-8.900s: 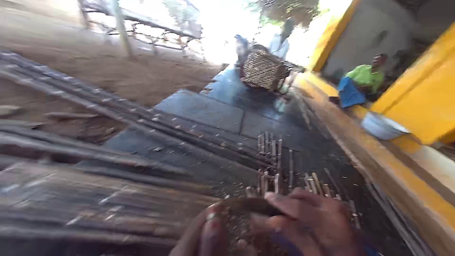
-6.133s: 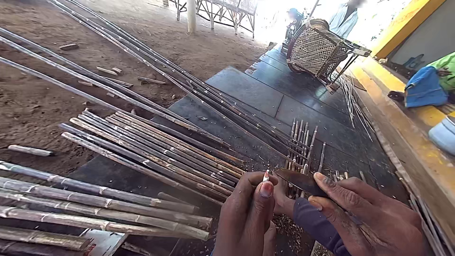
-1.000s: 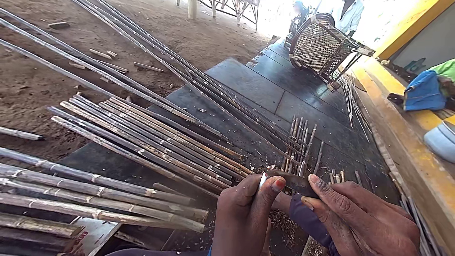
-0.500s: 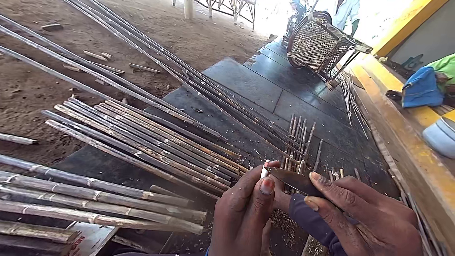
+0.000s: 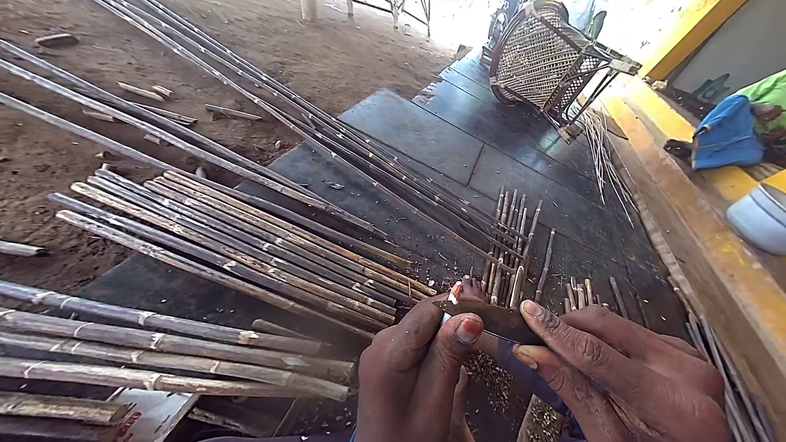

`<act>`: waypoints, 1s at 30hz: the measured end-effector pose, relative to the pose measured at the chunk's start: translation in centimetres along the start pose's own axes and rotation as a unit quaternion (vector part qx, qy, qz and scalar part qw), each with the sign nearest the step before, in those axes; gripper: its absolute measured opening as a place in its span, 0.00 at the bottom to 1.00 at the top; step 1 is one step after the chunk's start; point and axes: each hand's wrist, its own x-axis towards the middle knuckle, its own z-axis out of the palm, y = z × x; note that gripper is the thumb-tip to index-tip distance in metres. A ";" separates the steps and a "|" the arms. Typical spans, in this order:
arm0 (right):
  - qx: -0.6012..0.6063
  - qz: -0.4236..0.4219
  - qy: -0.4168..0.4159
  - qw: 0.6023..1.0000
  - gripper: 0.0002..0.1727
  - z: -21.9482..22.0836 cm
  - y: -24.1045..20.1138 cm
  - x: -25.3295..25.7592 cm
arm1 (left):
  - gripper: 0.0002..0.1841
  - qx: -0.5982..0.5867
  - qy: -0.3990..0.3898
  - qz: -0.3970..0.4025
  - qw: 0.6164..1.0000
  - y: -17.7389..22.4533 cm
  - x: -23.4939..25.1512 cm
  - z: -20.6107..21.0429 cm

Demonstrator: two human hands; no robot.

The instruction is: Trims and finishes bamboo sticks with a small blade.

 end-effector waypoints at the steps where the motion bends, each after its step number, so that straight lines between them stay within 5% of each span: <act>1: -0.010 -0.002 0.005 1.000 0.14 0.1 0.0 -0.1 | 0.14 0.010 0.007 -0.002 1.000 0.0 0.0 0.0; 30: -0.073 -0.014 0.034 0.997 0.15 0.5 -0.4 0.1 | 0.18 0.050 0.034 -0.035 0.998 0.4 0.2 -0.1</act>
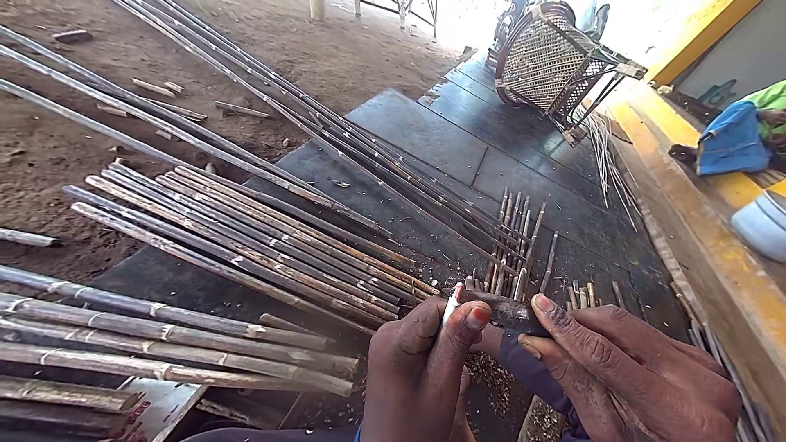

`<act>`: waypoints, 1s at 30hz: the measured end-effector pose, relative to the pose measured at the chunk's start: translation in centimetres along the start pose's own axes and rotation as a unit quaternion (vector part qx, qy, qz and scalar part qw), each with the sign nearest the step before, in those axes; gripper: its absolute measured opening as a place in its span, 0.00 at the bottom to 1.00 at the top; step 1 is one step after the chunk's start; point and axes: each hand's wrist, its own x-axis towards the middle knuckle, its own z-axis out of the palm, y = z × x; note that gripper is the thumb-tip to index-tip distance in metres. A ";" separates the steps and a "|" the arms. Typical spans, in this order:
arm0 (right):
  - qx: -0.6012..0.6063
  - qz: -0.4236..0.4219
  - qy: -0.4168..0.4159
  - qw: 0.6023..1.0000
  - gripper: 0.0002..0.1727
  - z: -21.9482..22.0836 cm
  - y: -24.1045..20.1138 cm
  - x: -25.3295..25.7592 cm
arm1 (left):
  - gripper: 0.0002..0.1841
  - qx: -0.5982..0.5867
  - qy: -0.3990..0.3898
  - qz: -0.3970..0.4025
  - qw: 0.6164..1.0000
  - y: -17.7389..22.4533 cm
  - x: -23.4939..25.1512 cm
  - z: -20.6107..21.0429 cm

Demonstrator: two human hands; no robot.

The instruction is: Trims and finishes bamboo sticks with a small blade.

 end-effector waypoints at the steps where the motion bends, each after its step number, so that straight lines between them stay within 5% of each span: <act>1: -0.003 -0.001 0.003 1.000 0.15 0.0 0.0 0.0 | 0.18 -0.002 0.000 -0.001 1.000 0.0 0.0 0.0; 14: 0.015 0.016 0.060 0.998 0.15 -0.3 0.3 0.5 | 0.18 -0.049 0.011 -0.027 0.998 0.0 0.0 -0.2; 30: 0.095 0.020 -0.017 0.995 0.14 -0.1 0.8 0.3 | 0.16 -0.094 -0.049 0.003 0.994 0.2 0.0 -0.1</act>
